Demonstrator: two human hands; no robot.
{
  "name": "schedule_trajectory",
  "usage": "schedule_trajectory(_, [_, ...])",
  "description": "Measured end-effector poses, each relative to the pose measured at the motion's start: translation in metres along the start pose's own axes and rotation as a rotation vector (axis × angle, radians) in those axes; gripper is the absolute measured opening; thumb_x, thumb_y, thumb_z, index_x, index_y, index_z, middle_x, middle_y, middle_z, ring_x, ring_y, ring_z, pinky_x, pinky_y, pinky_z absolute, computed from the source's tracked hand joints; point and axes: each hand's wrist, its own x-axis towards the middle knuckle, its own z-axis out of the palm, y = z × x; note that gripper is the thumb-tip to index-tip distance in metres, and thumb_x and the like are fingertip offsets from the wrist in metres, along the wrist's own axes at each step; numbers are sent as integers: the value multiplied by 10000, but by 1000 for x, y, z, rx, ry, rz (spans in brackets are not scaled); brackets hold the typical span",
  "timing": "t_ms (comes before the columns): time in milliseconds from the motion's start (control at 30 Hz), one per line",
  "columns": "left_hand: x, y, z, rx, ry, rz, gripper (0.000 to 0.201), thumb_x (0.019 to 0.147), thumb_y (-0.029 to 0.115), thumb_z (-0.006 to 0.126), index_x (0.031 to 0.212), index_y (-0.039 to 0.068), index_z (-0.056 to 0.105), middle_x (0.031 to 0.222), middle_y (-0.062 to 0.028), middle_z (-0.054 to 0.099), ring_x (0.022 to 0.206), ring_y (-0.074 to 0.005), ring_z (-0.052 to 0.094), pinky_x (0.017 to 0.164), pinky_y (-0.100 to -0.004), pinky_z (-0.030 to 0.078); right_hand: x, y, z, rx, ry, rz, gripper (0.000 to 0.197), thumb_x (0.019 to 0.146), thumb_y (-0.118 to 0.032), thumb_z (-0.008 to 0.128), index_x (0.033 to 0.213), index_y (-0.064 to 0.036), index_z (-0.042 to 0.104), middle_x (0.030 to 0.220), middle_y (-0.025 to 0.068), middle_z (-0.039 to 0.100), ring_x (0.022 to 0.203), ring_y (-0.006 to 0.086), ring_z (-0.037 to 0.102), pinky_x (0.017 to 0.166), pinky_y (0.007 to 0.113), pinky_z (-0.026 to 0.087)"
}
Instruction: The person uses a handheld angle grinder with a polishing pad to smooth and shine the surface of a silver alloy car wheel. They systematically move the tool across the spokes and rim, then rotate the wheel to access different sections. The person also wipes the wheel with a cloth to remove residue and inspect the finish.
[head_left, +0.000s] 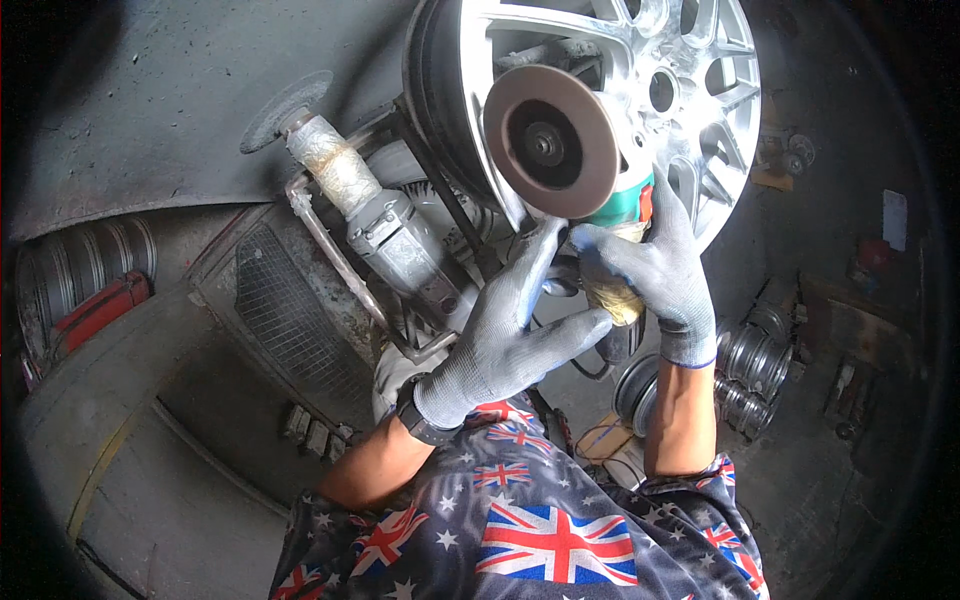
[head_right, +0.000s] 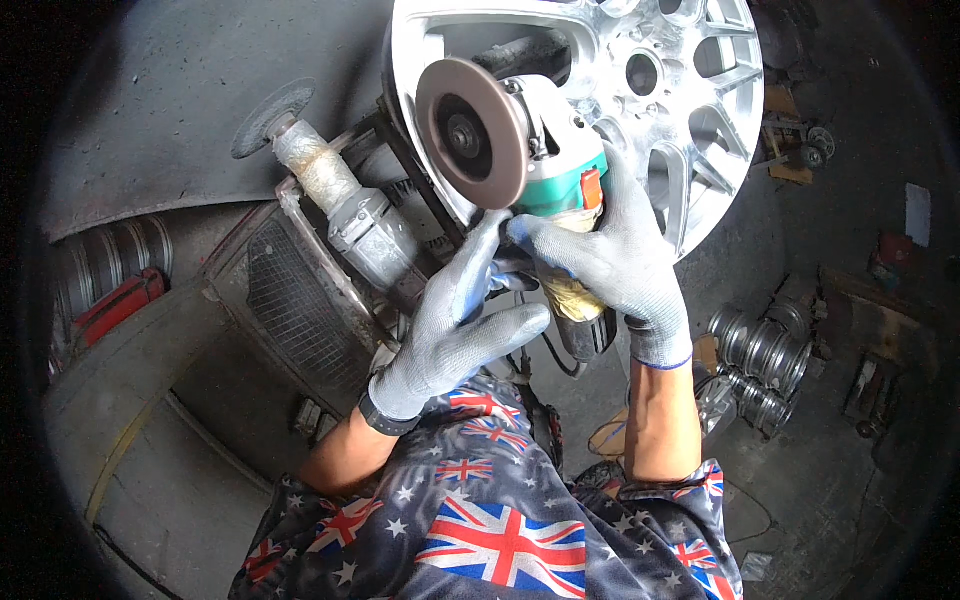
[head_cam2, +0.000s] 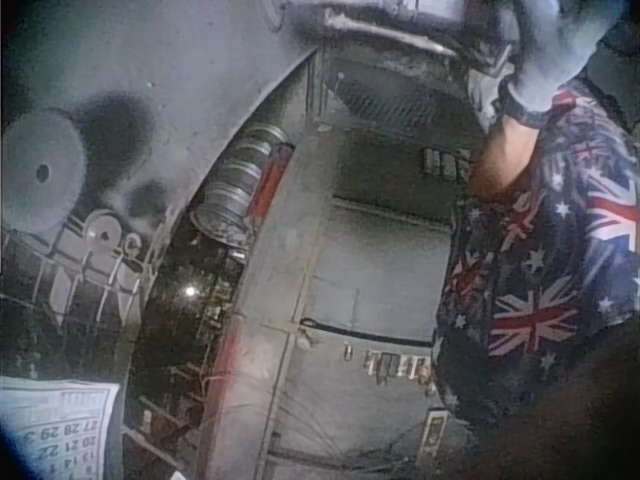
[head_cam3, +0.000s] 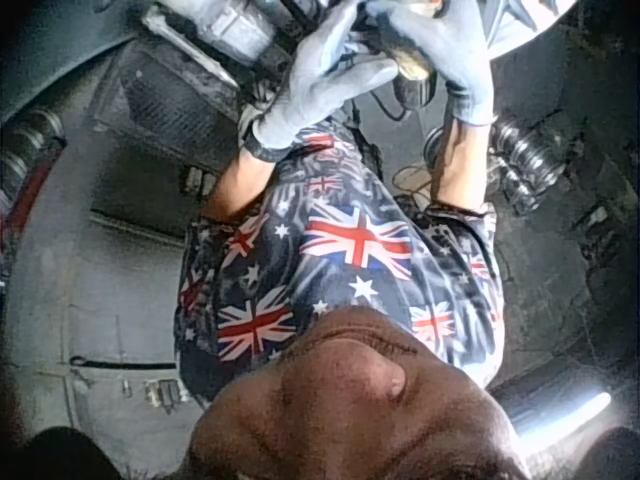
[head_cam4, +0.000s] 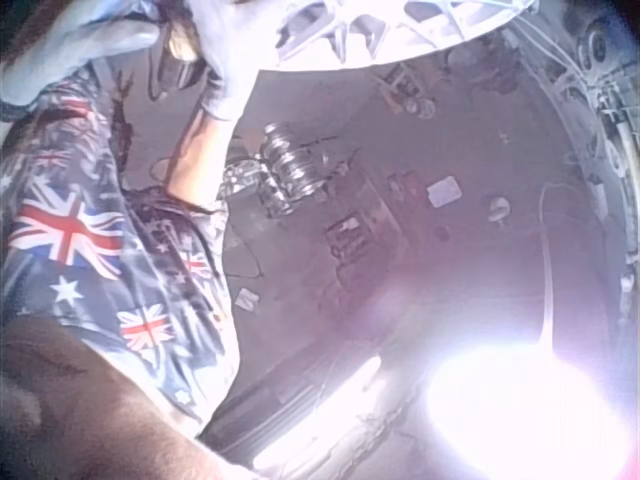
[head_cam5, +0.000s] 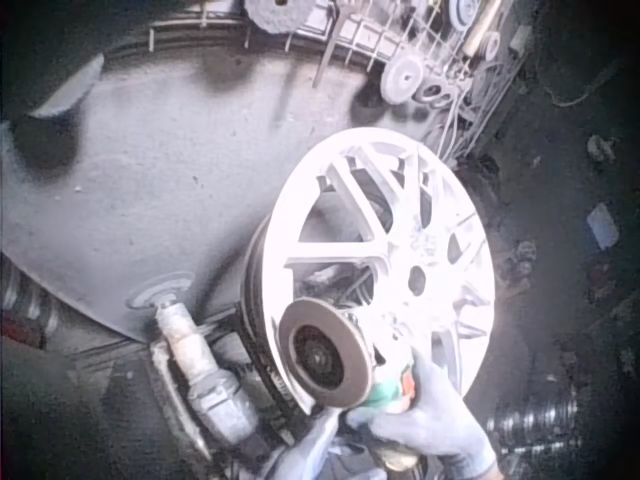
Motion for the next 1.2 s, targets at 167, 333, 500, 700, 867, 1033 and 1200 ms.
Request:
schedule_trajectory(167, [1, -4, 0, -9, 7, 46, 976, 890, 243, 793, 1606, -39, 191, 1428, -199, 494, 1259, -246, 558, 1036, -381, 486, 1, -11, 4, 15, -23, 26, 793, 761, -154, 884, 1417, -4, 466, 1180, 103, 671, 1029, 158, 656, 905, 329, 553])
schedule_trajectory(333, [0, 3, 0, -34, -12, 12, 899, 894, 56, 753, 1589, -78, 200, 1460, -160, 461, 1300, -221, 503, 1091, -384, 421, 1, -11, 4, -23, -14, 9, 808, 753, -174, 896, 1414, 0, 465, 1188, 105, 672, 1039, 165, 659, 910, 336, 554])
schedule_trajectory(500, [-1, -3, 0, -17, 4, 27, 932, 892, 126, 771, 1596, -67, 192, 1471, -178, 459, 1303, -227, 510, 1081, -381, 436, 0, -10, 3, -75, -3, 33, 849, 744, -189, 906, 1430, 8, 446, 1219, 120, 664, 1086, 180, 650, 948, 345, 542])
schedule_trajectory(700, [-3, -3, 1, -10, 18, -8, 983, 894, 260, 789, 1608, -41, 184, 1489, -213, 454, 1289, -243, 536, 1061, -374, 463, 1, -8, 2, -52, -19, 25, 890, 733, -211, 915, 1441, 23, 430, 1253, 134, 647, 1120, 187, 636, 983, 352, 525])
schedule_trajectory(867, [-1, -2, 1, 10, -3, 27, 985, 891, 261, 791, 1608, -40, 186, 1495, -212, 445, 1297, -242, 528, 1078, -375, 449, -1, 4, -4, -119, -9, -45, 877, 741, -184, 905, 1450, 15, 429, 1249, 126, 647, 1119, 182, 633, 979, 351, 527])
schedule_trajectory(1033, [-4, -5, 0, 2, 8, -34, 990, 891, 267, 793, 1610, -37, 184, 1507, -219, 427, 1322, -247, 504, 1100, -380, 427, -3, -3, 2, 5, -29, 11, 836, 758, -149, 886, 1451, -13, 439, 1239, 109, 653, 1096, 172, 640, 954, 342, 538])
schedule_trajectory(1200, [-4, -2, 1, -37, 7, -36, 990, 891, 265, 792, 1610, -37, 183, 1529, -226, 407, 1361, -261, 477, 1124, -388, 407, -2, -9, 3, -5, -48, 22, 821, 763, -135, 881, 1448, -14, 443, 1236, 104, 656, 1085, 164, 645, 943, 335, 545])
